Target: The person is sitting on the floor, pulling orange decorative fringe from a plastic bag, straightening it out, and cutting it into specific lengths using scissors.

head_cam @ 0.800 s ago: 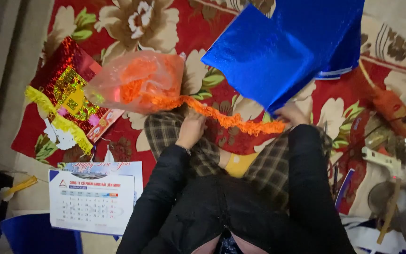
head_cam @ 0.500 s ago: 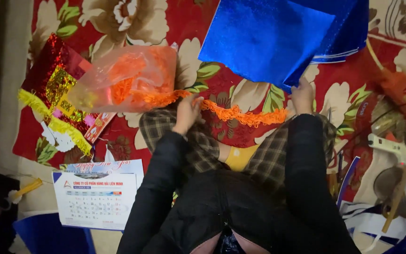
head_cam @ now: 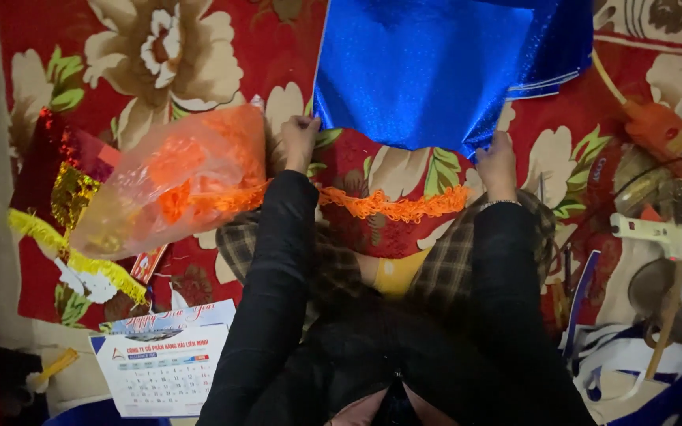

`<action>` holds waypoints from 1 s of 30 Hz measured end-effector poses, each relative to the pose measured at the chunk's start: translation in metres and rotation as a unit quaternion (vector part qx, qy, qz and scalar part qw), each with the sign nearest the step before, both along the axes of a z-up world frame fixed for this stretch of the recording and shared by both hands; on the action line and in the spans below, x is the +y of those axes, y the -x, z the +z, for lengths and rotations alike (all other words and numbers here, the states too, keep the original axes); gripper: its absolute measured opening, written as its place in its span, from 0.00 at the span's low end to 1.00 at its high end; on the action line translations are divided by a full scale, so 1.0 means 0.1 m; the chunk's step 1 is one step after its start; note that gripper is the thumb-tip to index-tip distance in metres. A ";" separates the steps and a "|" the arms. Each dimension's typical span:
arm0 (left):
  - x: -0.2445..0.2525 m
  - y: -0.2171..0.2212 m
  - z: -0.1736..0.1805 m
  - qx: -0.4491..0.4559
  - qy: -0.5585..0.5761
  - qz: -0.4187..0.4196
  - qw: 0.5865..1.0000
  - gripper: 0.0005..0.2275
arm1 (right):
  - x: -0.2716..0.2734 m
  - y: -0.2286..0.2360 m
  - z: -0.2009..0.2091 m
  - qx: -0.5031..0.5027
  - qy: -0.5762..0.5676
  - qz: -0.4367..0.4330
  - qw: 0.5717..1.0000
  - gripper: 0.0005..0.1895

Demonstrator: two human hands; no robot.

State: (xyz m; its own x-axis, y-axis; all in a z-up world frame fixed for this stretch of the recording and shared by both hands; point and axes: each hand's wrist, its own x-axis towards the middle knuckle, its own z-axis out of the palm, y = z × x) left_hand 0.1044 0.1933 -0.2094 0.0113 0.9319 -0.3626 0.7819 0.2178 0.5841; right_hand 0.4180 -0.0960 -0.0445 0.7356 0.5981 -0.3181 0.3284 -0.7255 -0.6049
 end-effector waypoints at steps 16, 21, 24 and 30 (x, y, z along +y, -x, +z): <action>-0.43 0.44 1.03 -0.003 -0.116 -0.019 0.993 0.08 | 0.18 0.10 -0.03 -0.064 0.073 0.030 0.995 0.25; -0.86 0.32 1.89 -0.096 -0.255 -0.177 0.946 0.14 | 0.03 0.25 0.26 -0.130 -0.112 0.063 0.983 0.18; -1.34 0.17 2.16 -0.097 -0.235 -0.201 0.946 0.04 | -0.29 0.28 -0.18 -0.115 -0.163 0.138 0.970 0.06; -2.18 0.09 1.47 -0.066 -0.286 -0.453 0.842 0.02 | -0.57 0.81 0.10 0.000 -0.044 0.197 0.979 0.05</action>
State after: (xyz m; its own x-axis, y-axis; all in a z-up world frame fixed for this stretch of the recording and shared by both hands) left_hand 0.0957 -0.0246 -0.0628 0.8166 0.5403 0.2029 0.3950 -0.7795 0.4861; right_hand 0.3373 -0.1532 -0.0349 0.4413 0.8612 -0.2521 0.5724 -0.4865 -0.6600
